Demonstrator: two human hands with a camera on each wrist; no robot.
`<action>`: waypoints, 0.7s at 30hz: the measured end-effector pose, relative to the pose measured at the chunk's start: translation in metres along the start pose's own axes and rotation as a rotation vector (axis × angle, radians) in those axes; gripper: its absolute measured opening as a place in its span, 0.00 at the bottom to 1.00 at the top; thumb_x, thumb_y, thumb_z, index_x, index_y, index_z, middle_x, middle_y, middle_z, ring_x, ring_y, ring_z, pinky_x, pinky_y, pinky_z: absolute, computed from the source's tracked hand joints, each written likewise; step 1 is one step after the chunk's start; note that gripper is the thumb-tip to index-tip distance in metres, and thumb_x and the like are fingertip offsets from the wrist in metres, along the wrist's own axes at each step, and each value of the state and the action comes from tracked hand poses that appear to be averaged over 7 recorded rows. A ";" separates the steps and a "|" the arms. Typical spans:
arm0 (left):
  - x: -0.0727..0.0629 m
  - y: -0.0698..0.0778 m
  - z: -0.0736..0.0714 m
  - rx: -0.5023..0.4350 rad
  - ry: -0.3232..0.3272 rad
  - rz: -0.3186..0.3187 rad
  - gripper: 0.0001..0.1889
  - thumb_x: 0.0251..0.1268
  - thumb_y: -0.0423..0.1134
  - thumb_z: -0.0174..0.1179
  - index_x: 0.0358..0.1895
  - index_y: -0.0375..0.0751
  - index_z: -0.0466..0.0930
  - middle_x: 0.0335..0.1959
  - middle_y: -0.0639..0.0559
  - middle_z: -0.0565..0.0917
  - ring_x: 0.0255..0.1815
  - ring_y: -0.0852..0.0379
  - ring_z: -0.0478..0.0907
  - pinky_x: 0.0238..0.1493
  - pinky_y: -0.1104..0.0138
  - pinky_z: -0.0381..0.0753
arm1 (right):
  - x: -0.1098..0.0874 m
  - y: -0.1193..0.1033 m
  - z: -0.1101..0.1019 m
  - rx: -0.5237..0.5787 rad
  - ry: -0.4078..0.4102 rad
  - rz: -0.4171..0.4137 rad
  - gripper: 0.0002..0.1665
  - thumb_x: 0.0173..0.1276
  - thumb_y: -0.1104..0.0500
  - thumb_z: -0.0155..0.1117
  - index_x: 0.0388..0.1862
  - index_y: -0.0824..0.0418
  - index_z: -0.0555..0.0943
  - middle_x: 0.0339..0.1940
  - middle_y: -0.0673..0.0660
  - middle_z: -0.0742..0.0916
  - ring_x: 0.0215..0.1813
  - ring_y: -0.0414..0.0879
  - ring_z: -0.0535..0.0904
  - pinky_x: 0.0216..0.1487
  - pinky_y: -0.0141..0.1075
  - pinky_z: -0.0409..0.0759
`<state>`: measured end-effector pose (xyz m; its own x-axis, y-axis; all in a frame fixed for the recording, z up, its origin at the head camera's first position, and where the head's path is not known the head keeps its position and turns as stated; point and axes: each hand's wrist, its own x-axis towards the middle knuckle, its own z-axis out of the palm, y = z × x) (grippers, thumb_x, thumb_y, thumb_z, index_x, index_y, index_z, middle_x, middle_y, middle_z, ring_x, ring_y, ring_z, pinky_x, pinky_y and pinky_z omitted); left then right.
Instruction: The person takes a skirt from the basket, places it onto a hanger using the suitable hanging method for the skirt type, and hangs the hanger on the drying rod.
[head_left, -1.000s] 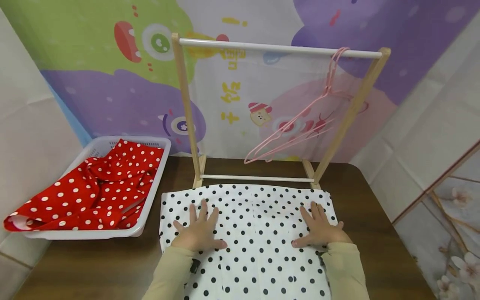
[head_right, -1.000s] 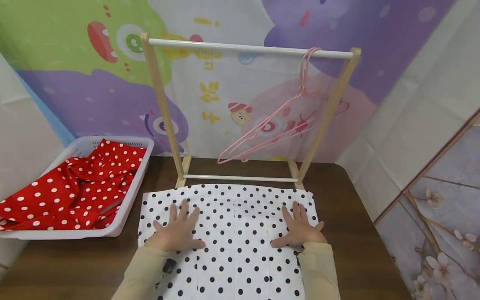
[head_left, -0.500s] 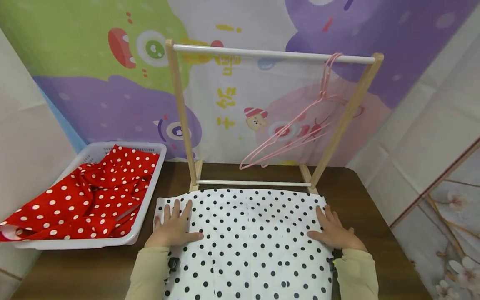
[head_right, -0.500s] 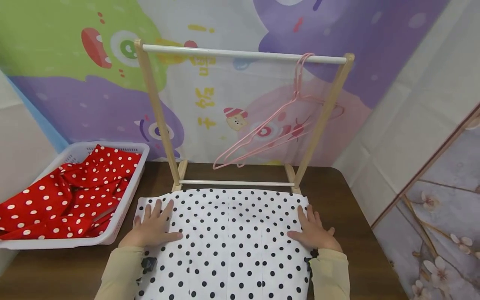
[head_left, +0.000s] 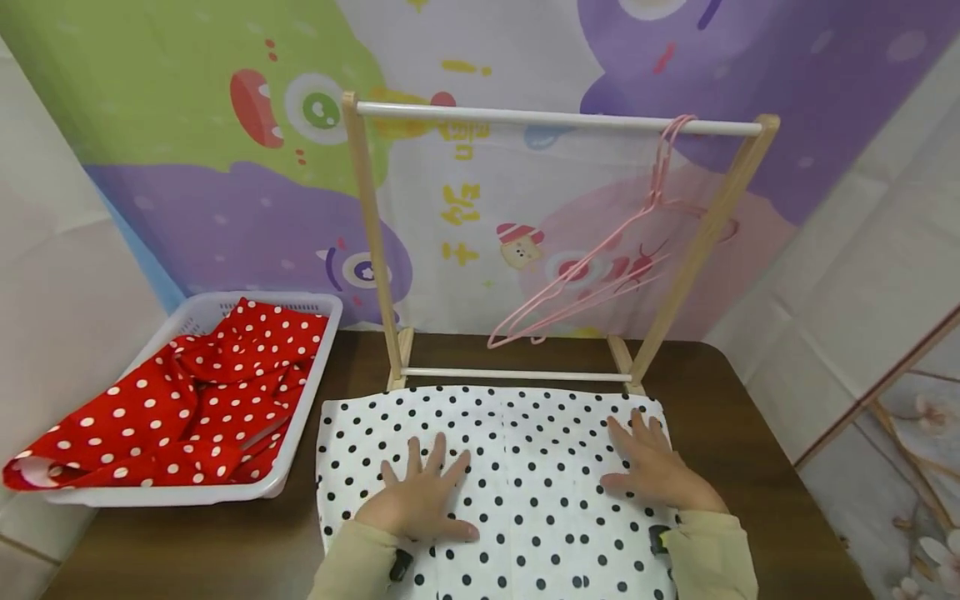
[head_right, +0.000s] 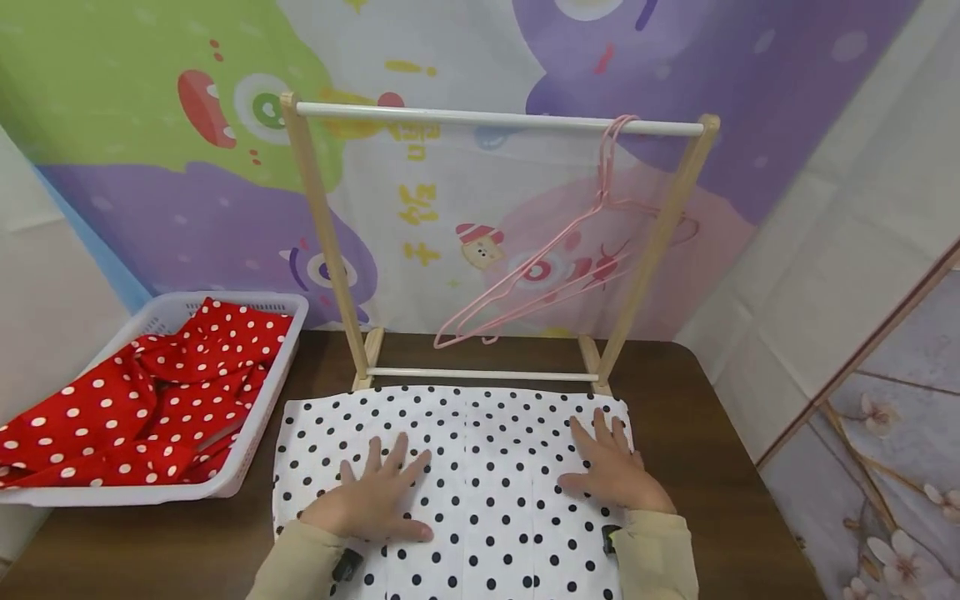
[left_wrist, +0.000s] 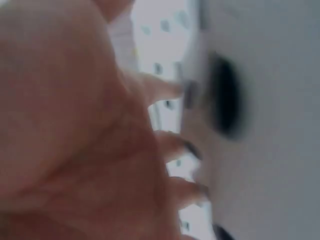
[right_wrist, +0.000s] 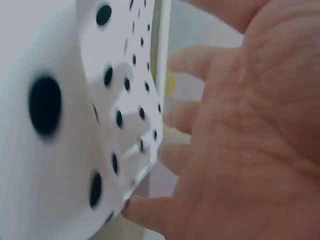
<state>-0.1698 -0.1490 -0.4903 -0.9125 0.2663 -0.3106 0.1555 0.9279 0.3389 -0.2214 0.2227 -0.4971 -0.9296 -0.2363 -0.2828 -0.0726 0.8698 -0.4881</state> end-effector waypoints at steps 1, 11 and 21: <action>0.002 0.000 0.002 0.010 0.005 0.003 0.58 0.49 0.72 0.68 0.82 0.56 0.51 0.85 0.37 0.41 0.83 0.26 0.34 0.66 0.18 0.38 | 0.001 0.000 0.002 -0.007 -0.008 -0.009 0.59 0.62 0.40 0.72 0.83 0.56 0.54 0.84 0.71 0.44 0.83 0.74 0.30 0.69 0.82 0.35; 0.017 -0.032 0.003 -0.016 0.125 -0.111 0.65 0.44 0.75 0.70 0.83 0.51 0.47 0.83 0.33 0.29 0.82 0.26 0.23 0.59 0.14 0.29 | -0.004 0.015 -0.001 -0.040 0.000 -0.029 0.59 0.65 0.36 0.67 0.83 0.63 0.52 0.84 0.70 0.41 0.83 0.72 0.31 0.68 0.81 0.30; 0.025 -0.049 -0.001 -0.076 0.134 -0.180 0.66 0.43 0.73 0.72 0.84 0.53 0.44 0.83 0.34 0.25 0.79 0.19 0.23 0.57 0.14 0.27 | -0.006 -0.007 0.002 -0.039 -0.076 -0.022 0.59 0.64 0.39 0.70 0.83 0.63 0.53 0.83 0.75 0.47 0.82 0.76 0.35 0.72 0.78 0.40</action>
<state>-0.2010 -0.1882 -0.5145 -0.9657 0.0564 -0.2534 -0.0389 0.9336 0.3563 -0.2145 0.2176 -0.4936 -0.8976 -0.2867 -0.3348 -0.1085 0.8799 -0.4627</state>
